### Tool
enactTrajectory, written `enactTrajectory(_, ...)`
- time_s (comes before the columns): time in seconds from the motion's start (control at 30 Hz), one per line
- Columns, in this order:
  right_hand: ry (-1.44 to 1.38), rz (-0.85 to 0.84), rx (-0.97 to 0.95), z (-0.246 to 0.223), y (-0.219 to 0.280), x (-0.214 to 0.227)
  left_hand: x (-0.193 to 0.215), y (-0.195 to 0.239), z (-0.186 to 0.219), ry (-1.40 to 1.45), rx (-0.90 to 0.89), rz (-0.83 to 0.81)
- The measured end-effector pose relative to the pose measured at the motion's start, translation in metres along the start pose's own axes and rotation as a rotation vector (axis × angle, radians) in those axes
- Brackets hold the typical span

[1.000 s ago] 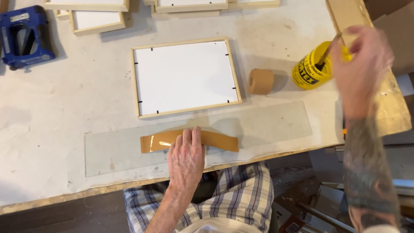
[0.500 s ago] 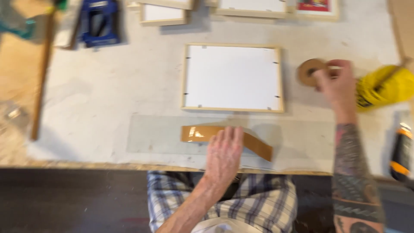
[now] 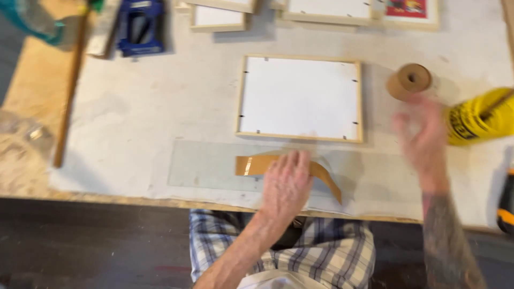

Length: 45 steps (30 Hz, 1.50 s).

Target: Sealing the back of wooden picture frames using gummed paper tape, a brush to apply water, and a utility knife to cut the tape to size.

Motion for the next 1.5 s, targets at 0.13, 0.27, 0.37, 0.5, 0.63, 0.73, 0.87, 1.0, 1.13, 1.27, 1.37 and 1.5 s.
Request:
enactTrajectory(0.13, -0.31, -0.257, -0.215, -0.107, 0.071, -0.019, 0.005, -0.009, -0.01, 0.08, 0.061, -0.078)
enactTrajectory(0.27, -0.113, -0.066, -0.045, -0.104, 0.121, -0.064, 0.01, -0.008, -0.009, 0.05, 0.054, -0.034)
enactTrajectory(0.37, -0.187, 0.071, -0.067, -0.097, 0.113, -0.062, 0.015, -0.006, -0.013, 0.035, 0.066, 0.053)
enactTrajectory(0.5, -0.205, 0.116, -0.053, -0.076, 0.098, -0.054, 0.024, -0.001, -0.024, 0.15, 0.11, 0.133)
enactTrajectory(0.63, -0.234, 0.065, 0.148, -0.12, 0.049, -0.02, 0.038, 0.005, -0.05, 0.418, 0.244, 0.145)
enactTrajectory(0.73, -0.109, -0.133, 0.322, -0.15, 0.025, -0.008, 0.04, 0.01, -0.071, 0.352, 0.303, 0.207)
enactTrajectory(0.87, -0.031, -0.143, 0.338, -0.15, 0.011, 0.002, 0.007, 0.034, -0.103, 0.375, 0.374, 0.174)
enactTrajectory(1.0, 0.015, -0.147, 0.279, -0.16, -0.002, 0.005, -0.016, 0.049, -0.126, 0.24, 0.38, 0.201)
enactTrajectory(1.13, -0.007, -0.155, 0.189, -0.151, 0.0, 0.003, -0.012, 0.048, -0.14, 0.181, 0.33, 0.187)
enactTrajectory(1.27, -0.064, -0.193, 0.021, -0.096, 0.003, -0.005, 0.009, 0.033, -0.165, 0.379, 0.322, 0.037)
enactTrajectory(1.37, -0.184, -0.282, -0.225, -0.051, 0.0, -0.016, 0.014, 0.006, -0.183, 0.883, 0.223, -0.121)
enactTrajectory(1.5, -0.342, -0.357, -0.67, -0.016, -0.01, -0.038, -0.004, -0.04, -0.204, 1.151, 0.294, -0.18)
Point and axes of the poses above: each hand's wrist, its own y-axis away from the middle knuckle, its own x-axis out of the back of the hand, z = x × y, the point moved 5 cm from there along -y, towards the middle knuckle, and after that the axes turned 10 degrees about -y, right-handed, at the moved point
